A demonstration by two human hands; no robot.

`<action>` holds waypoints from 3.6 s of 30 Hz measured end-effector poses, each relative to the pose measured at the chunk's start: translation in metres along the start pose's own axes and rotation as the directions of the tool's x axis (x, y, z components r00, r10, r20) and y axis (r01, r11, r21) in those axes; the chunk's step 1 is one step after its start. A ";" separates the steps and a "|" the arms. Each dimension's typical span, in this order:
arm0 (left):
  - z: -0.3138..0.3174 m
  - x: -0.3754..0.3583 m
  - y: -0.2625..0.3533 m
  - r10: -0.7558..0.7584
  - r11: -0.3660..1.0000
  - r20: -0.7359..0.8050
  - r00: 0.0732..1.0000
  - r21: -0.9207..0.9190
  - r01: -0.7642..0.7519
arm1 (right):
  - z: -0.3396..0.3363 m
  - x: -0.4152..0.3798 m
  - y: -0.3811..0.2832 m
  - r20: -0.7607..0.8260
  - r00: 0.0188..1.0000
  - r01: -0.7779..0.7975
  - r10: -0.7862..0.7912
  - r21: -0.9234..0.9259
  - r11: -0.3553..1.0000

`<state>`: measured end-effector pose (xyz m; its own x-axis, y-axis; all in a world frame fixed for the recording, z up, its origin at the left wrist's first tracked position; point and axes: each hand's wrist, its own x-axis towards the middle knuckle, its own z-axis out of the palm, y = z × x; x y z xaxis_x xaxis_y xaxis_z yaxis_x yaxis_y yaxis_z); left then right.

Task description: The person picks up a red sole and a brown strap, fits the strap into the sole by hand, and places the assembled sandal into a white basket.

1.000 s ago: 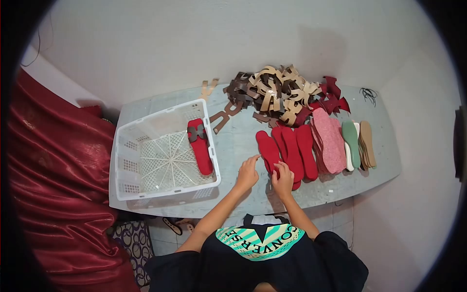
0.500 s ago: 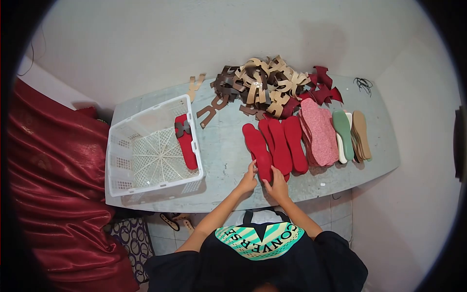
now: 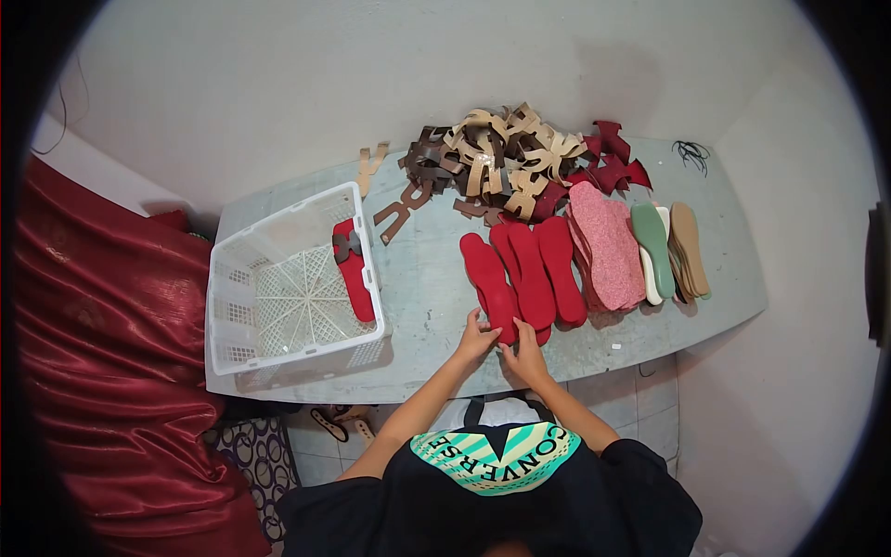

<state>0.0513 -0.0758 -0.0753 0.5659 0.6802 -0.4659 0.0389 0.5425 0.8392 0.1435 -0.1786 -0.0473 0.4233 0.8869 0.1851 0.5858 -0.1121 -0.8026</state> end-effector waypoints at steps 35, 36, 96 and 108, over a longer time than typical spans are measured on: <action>-0.033 -0.027 0.062 0.045 0.991 0.231 0.972 0.113 -0.073 | 0.012 0.058 -0.008 -0.019 0.961 -0.176 0.276 0.727 0.663; -0.034 -0.028 0.065 0.050 0.991 0.227 0.973 0.111 -0.077 | 0.011 0.066 -0.014 0.002 0.960 -0.181 0.280 0.768 0.614; -0.143 0.214 0.149 0.611 -0.272 -0.025 0.791 0.932 0.240 | 0.046 0.181 0.018 0.232 0.870 -0.446 0.434 0.745 0.496; -0.125 0.201 0.204 0.296 -0.136 -0.156 0.943 0.970 0.203 | 0.039 0.173 0.010 0.265 0.847 -0.479 0.462 0.758 0.444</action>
<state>0.0700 0.2325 -0.0330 0.4167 0.8782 -0.2348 0.9081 -0.4140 0.0629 0.1959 -0.0088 -0.0451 0.4458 0.8177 -0.3641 -0.4664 -0.1350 -0.8742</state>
